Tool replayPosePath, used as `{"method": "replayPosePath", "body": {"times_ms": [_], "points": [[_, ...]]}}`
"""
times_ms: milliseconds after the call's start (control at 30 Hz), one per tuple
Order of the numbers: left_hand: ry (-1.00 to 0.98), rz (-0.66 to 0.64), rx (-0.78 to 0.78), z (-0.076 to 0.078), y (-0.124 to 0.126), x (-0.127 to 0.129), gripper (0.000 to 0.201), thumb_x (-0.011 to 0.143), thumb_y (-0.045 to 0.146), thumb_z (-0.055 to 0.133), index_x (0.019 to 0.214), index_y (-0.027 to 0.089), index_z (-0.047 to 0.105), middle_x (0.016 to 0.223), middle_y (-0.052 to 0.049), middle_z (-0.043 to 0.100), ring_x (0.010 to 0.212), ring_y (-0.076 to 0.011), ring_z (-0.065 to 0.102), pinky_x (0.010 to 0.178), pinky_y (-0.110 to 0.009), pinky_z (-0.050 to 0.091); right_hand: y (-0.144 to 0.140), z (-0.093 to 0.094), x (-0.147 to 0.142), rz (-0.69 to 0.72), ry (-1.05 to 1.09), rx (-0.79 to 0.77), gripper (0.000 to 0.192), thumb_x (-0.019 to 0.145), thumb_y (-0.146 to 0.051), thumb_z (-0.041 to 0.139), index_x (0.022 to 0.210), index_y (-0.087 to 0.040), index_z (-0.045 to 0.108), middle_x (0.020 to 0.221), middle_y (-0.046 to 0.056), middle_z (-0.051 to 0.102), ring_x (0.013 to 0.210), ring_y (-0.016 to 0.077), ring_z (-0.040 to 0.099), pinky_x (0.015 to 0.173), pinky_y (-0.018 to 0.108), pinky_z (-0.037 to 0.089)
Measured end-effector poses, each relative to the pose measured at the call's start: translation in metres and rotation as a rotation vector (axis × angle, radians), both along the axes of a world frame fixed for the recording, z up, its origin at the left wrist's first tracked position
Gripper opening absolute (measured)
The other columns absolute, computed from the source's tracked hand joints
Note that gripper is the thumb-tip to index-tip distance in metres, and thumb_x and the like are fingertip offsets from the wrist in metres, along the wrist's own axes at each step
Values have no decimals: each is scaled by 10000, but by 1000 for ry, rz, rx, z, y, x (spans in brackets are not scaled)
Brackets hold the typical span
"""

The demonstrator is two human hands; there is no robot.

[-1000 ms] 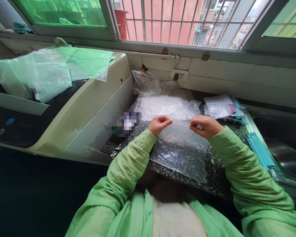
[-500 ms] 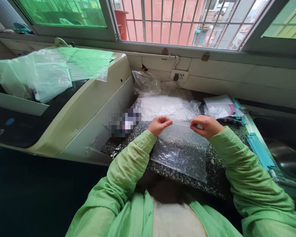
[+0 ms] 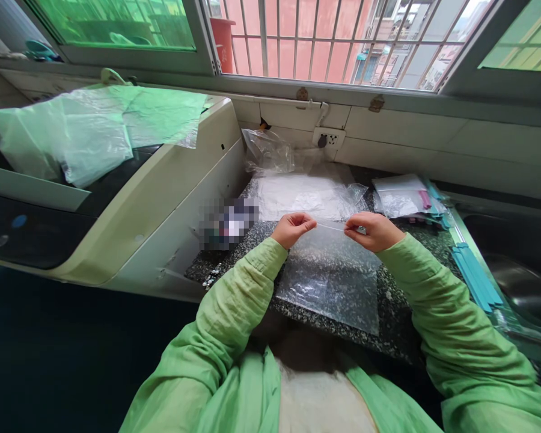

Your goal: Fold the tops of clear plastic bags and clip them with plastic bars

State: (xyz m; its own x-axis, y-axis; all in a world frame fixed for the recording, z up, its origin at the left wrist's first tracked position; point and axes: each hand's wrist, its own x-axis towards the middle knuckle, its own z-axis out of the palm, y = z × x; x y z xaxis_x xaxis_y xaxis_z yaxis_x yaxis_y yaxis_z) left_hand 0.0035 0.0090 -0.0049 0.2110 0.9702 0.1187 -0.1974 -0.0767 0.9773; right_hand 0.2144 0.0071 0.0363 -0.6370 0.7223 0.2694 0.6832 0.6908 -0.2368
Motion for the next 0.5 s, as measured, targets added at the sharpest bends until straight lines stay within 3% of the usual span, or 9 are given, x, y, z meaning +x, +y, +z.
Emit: {"method": "replayPosePath", "body": {"times_ms": [500], "points": [[6, -8, 1, -2, 0, 0, 333, 466, 418, 732, 524, 123, 587, 520, 21, 546, 542, -70, 446, 573, -227, 359, -2, 2, -1, 11, -48, 98, 158, 732, -243, 464, 625, -176, 559, 596, 35, 575, 584, 133, 499, 561, 247, 394]]}}
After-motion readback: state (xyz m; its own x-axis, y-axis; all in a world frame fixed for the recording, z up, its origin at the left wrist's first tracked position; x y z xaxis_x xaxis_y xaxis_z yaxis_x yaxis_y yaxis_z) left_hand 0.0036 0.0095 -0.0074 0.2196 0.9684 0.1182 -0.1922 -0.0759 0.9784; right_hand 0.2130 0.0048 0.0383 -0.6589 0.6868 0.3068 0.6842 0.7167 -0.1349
